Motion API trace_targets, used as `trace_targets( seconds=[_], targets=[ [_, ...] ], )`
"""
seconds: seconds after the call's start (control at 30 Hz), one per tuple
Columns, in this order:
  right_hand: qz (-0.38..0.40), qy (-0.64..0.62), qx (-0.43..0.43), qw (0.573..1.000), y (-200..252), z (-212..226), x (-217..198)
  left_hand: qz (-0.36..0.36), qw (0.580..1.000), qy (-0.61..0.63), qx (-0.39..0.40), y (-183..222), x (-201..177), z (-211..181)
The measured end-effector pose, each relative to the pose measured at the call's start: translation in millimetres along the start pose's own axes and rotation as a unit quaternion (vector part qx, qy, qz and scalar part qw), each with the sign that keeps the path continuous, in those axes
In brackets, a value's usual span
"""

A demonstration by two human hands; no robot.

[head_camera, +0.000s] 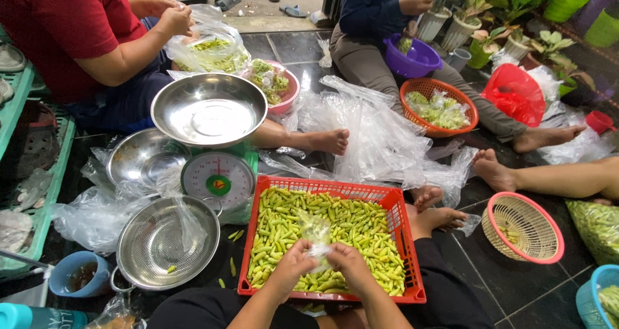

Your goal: The person sorts green chilies by hand from a red plastic crate into small clear plastic bags, sometimes using a small clear plastic cup to measure them, and places the filled bags into a metal bowl on a weighing scale.

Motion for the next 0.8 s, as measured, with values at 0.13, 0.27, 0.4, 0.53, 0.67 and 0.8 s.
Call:
trace_targets(
  seconds=[0.13,0.27,0.4,0.53,0.67,0.8],
  targets=[
    [0.015,-0.189,0.038,0.981,-6.1,-21.8,-10.1,-0.052,0.941,-0.317,0.102,10.0,12.5,-16.0],
    [0.031,-0.061,0.022,0.997,-1.4,-15.4,0.1,-0.113,0.961,-0.192,0.163,-4.3,-7.6,4.4],
    [-0.141,0.221,-0.184,0.948,32.7,51.6,33.1,-0.193,0.930,-0.224,0.217,10.8,-4.4,-15.4],
    [-0.052,0.281,-0.367,0.885,66.4,87.1,89.3,-0.166,0.958,-0.158,0.172,0.7,-10.4,0.5],
    [-0.095,0.325,-0.377,0.862,49.8,61.2,81.0,-0.133,0.981,-0.034,0.136,10.2,6.5,-1.2],
    [-0.128,0.519,-0.306,0.788,41.3,34.5,67.9,-0.119,0.949,-0.196,0.215,35.2,23.8,-13.9]
  ],
)
Point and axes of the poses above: each hand's wrist, its own y-axis away from the middle knuckle, its own x-axis out of the palm, z = x × y, the point moved 4 cm from there along -y, towards the middle knuckle, and after that the axes turned 4 degrees about y, right-handed, at the moved point
